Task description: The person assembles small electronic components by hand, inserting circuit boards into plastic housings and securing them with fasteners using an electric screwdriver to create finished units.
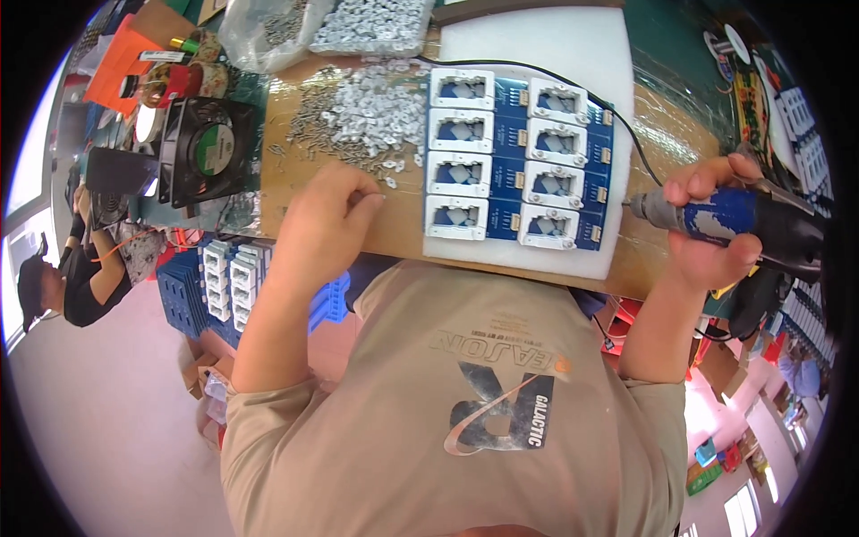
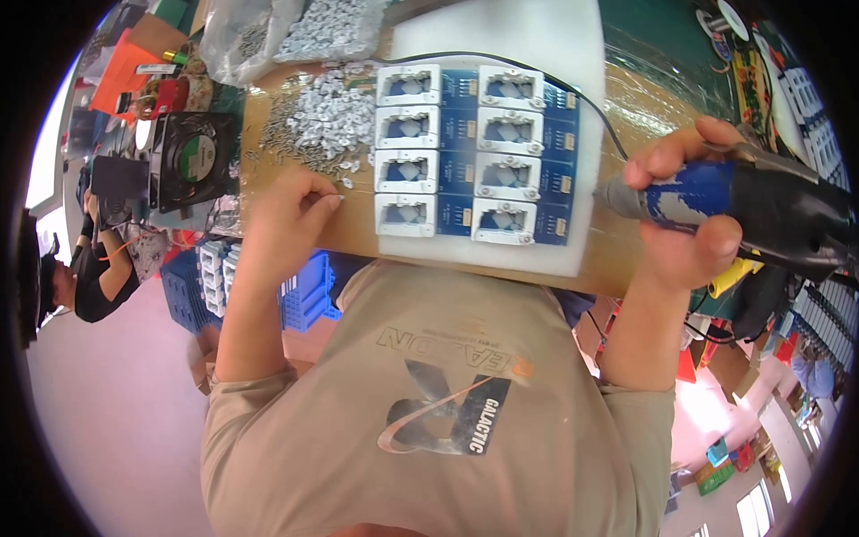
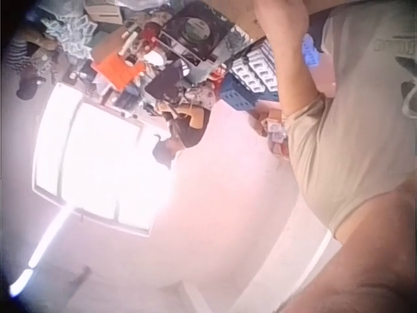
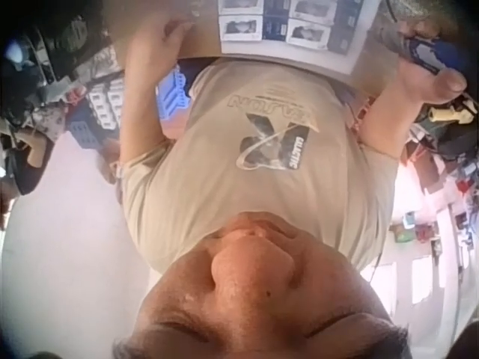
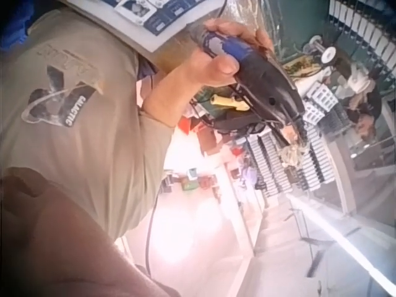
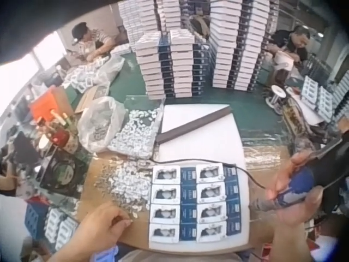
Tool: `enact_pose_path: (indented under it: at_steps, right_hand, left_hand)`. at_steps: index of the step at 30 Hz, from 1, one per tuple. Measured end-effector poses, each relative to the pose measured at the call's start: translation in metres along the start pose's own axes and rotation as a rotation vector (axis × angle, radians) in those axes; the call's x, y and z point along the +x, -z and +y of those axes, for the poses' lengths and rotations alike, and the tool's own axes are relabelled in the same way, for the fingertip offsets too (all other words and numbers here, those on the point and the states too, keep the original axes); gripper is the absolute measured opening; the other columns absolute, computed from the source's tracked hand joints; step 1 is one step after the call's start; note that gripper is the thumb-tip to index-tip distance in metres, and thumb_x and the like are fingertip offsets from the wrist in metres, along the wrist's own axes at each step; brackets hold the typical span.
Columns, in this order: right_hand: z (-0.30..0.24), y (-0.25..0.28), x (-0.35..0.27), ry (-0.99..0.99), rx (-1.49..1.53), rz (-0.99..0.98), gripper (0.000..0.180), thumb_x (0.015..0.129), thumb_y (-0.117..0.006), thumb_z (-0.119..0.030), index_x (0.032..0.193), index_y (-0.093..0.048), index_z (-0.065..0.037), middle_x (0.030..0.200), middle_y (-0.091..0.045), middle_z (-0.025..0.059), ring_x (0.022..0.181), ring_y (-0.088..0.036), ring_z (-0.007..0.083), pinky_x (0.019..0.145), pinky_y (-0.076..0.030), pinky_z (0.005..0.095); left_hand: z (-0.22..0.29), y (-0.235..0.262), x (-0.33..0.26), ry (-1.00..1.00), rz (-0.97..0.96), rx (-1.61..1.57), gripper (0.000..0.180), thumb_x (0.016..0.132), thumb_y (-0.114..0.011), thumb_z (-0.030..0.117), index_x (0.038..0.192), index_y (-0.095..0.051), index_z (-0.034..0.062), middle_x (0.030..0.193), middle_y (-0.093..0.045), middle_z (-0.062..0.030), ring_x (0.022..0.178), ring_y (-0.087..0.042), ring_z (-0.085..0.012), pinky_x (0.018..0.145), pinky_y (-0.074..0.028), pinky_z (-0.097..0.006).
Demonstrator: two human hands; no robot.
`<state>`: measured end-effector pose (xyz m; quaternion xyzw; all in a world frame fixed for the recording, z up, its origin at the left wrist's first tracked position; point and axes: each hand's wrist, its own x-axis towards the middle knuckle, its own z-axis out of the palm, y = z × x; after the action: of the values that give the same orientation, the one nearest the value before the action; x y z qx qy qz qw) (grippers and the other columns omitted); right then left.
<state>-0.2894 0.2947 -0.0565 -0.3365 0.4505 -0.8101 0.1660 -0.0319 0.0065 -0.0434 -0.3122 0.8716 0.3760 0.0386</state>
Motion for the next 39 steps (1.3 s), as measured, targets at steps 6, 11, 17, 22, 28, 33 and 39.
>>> enact_pose_path:
  at_steps: [6,11,17,22,28,33,39]
  right_hand:
    - [0.0,0.003,-0.005,-0.015,-0.07,0.008,0.089,0.077,-0.075,-0.068,0.135,-0.052,-0.005,0.094,-0.061,0.0106,0.079,-0.06,0.0226,0.075,-0.05,0.0379]
    - [-0.005,-0.003,-0.006,0.029,-0.109,-0.024,0.086,0.078,-0.074,-0.069,0.135,-0.052,-0.007,0.094,-0.06,0.0102,0.078,-0.059,0.0223,0.074,-0.049,0.0382]
    - [-0.03,-0.024,-0.005,0.201,-0.066,-0.242,0.086,0.077,-0.078,-0.065,0.132,-0.048,-0.006,0.1,-0.061,0.0128,0.079,-0.061,0.0261,0.07,-0.053,0.041]
    - [-0.038,-0.072,-0.003,0.114,0.034,-0.408,0.087,0.078,-0.076,-0.068,0.137,-0.047,-0.011,0.094,-0.057,0.0069,0.072,-0.06,0.0212,0.065,-0.05,0.0361]
    - [-0.03,-0.091,-0.005,0.07,0.057,-0.458,0.087,0.079,-0.076,-0.065,0.139,-0.043,-0.012,0.096,-0.059,0.0081,0.073,-0.061,0.0217,0.066,-0.05,0.0364]
    - [-0.019,-0.093,-0.004,0.078,0.059,-0.514,0.086,0.079,-0.076,-0.065,0.139,-0.043,-0.012,0.098,-0.06,0.0093,0.075,-0.062,0.0231,0.068,-0.051,0.0368]
    - [-0.023,-0.1,-0.005,0.016,-0.001,-0.477,0.081,0.079,-0.078,-0.063,0.133,-0.047,-0.011,0.098,-0.061,0.0103,0.075,-0.062,0.0247,0.067,-0.051,0.0383]
  left_hand:
    - [-0.014,-0.016,-0.009,-0.252,0.191,0.184,0.012,0.087,-0.068,0.006,0.098,-0.069,0.0026,0.097,-0.065,-0.014,0.09,-0.064,-0.0337,0.078,-0.052,-0.04]
    - [-0.026,-0.026,-0.013,-0.397,0.285,0.212,0.01,0.086,-0.07,0.005,0.096,-0.069,0.0027,0.098,-0.065,-0.013,0.092,-0.063,-0.0335,0.079,-0.052,-0.04]
    - [-0.005,-0.032,-0.015,-0.502,0.301,0.139,0.011,0.079,-0.074,0.007,0.09,-0.07,0.0053,0.101,-0.064,-0.0094,0.092,-0.063,-0.0302,0.079,-0.052,-0.039]
    - [0.046,-0.068,-0.007,-0.767,0.199,-0.04,0.015,0.072,-0.075,0.007,0.086,-0.069,0.0093,0.099,-0.062,-0.0043,0.089,-0.061,-0.025,0.079,-0.049,-0.038]
    - [0.061,-0.089,0.006,-0.835,0.144,-0.043,0.012,0.073,-0.074,0.011,0.082,-0.068,0.0093,0.097,-0.059,-0.002,0.088,-0.058,-0.0228,0.075,-0.044,-0.038]
    - [0.06,-0.085,0.007,-0.816,0.104,-0.033,0.011,0.074,-0.074,0.012,0.084,-0.069,0.0092,0.098,-0.06,-0.0014,0.089,-0.059,-0.0222,0.074,-0.043,-0.037]
    - [0.059,-0.088,0.008,-0.831,0.109,-0.046,0.012,0.075,-0.074,0.014,0.084,-0.069,0.0096,0.098,-0.06,-0.0015,0.09,-0.058,-0.0221,0.074,-0.042,-0.038]
